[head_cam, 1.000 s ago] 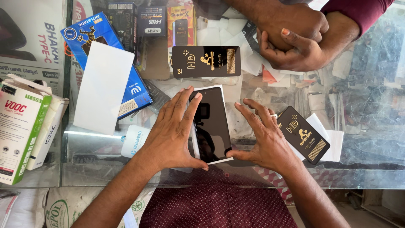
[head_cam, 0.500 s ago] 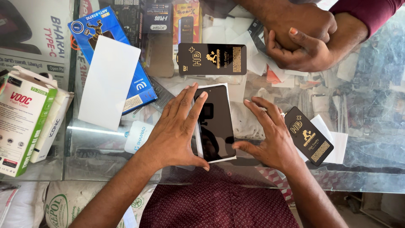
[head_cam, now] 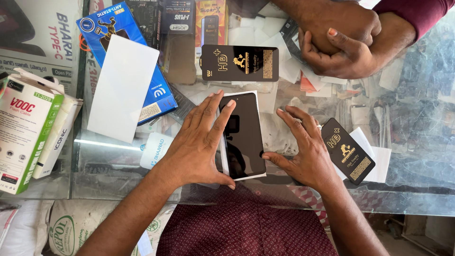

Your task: The person removes a screen protector from its packaging and aligns it over a smartphone. They press the protector onto the screen, smooth out bubbles, and inspect the fit. The phone is then turned over to show the back.

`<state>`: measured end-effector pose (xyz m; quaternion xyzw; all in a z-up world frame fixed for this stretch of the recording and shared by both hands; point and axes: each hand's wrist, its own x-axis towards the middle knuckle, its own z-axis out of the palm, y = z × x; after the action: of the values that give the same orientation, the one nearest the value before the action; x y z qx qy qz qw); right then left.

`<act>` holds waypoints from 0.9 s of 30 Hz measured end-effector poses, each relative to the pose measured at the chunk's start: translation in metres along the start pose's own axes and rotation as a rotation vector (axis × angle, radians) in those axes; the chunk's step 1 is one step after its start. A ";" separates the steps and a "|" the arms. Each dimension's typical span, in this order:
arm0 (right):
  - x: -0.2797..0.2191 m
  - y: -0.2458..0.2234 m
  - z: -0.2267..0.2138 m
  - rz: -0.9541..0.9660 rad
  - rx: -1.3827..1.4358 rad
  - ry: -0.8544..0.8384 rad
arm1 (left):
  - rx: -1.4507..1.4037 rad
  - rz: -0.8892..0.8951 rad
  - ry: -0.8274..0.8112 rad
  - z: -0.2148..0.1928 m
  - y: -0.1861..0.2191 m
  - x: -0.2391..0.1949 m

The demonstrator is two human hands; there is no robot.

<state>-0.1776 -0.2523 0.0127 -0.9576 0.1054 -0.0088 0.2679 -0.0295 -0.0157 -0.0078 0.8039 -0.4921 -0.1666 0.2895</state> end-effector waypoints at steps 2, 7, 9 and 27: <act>-0.001 0.000 0.000 0.001 0.001 0.000 | -0.004 0.002 0.001 -0.001 0.000 0.000; -0.003 -0.002 -0.001 0.009 0.003 0.003 | -0.018 -0.012 -0.011 -0.004 0.001 -0.002; -0.004 -0.004 -0.001 0.003 0.013 0.004 | -0.023 -0.007 0.000 -0.004 0.001 -0.002; -0.006 -0.010 0.002 0.015 0.037 0.000 | -0.007 -0.008 -0.010 -0.001 -0.002 0.000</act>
<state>-0.1809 -0.2419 0.0164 -0.9517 0.1125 -0.0087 0.2855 -0.0276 -0.0144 -0.0083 0.8041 -0.4897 -0.1735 0.2891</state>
